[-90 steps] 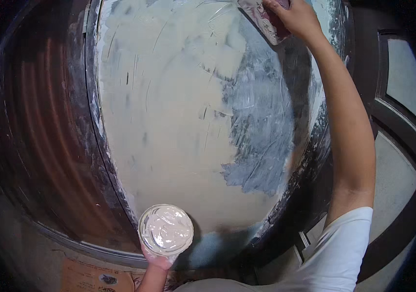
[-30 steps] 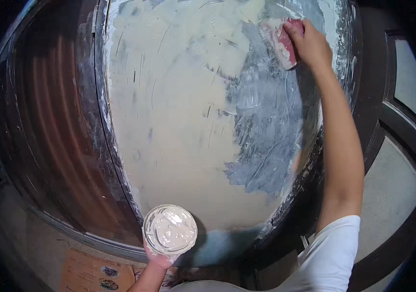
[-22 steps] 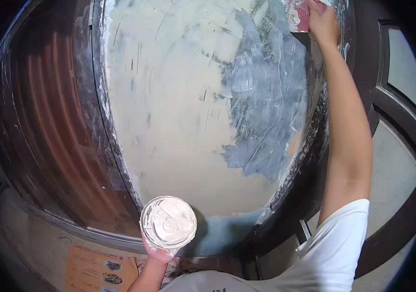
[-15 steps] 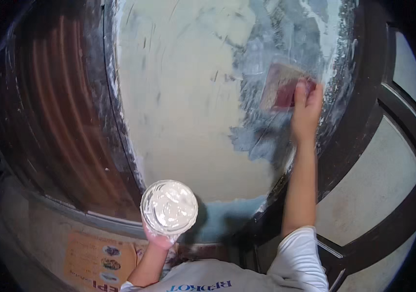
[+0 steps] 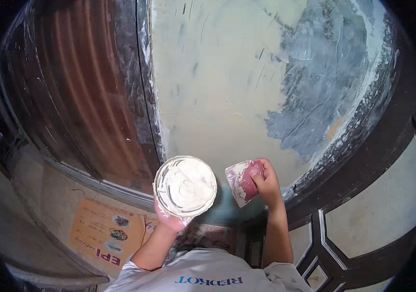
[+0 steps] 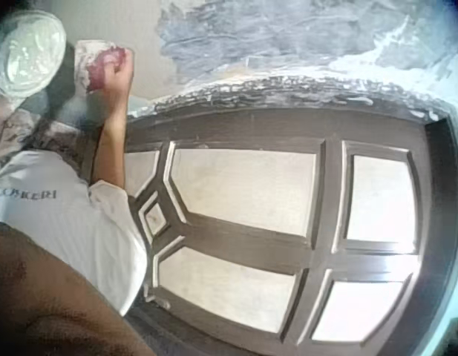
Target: The person applies wall putty or joint compound to a surface using a putty knife or spreader.
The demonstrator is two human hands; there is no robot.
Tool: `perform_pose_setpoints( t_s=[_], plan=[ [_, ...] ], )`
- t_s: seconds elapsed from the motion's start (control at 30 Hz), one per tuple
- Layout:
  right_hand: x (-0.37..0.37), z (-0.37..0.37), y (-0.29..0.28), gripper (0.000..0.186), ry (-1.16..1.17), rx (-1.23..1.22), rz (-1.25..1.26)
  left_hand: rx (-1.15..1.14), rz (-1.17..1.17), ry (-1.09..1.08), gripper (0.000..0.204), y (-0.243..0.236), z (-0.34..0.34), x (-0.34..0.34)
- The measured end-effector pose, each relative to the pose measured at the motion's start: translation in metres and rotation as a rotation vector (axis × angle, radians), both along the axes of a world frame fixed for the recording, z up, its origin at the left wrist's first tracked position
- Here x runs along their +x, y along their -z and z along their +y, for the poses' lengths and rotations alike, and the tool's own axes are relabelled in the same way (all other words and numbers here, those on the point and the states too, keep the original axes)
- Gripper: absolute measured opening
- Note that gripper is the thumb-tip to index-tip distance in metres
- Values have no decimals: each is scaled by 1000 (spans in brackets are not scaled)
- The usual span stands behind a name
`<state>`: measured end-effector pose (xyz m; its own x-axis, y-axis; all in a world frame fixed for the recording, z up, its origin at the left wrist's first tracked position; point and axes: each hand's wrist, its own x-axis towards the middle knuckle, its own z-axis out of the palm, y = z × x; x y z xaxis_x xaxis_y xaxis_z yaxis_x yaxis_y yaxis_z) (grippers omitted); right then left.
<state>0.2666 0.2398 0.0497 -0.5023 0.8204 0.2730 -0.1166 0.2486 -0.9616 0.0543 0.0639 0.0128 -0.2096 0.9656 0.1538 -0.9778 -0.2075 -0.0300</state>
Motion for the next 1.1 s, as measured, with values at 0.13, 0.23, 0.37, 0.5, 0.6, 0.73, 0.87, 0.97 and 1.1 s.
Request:
perform_pose_setpoints(
  t_s=[0.13,0.23,0.37,0.5,0.6,0.73,0.87,0.97,1.1],
  plan=[
    [-17,-24,-34,39,17,168,-183,-23,20,-54,69,11,2,1],
    [-22,-24,-40,47,42,277,-259,42,69,-106,70,15,4,3],
    [-24,-27,-46,50,21,279,-324,-3,-6,-108,77,7,7,2],
    [-20,-14,-27,48,2,278,-298,-25,39,-174,76,5,9,1],
    [-19,-19,-23,43,94,247,-298,9,39,-196,75,9,9,-1],
    [-23,-25,-39,39,72,339,-425,1,116,-175,78,19,7,-8],
    [-35,-29,-60,39,-37,559,-491,-32,130,-120,83,21,8,-14],
    [-42,-31,-82,39,-97,745,-593,4,189,-98,85,29,7,-21],
    [-61,-37,-106,33,-104,951,-647,105,30,33,87,28,5,-29]
  ],
)
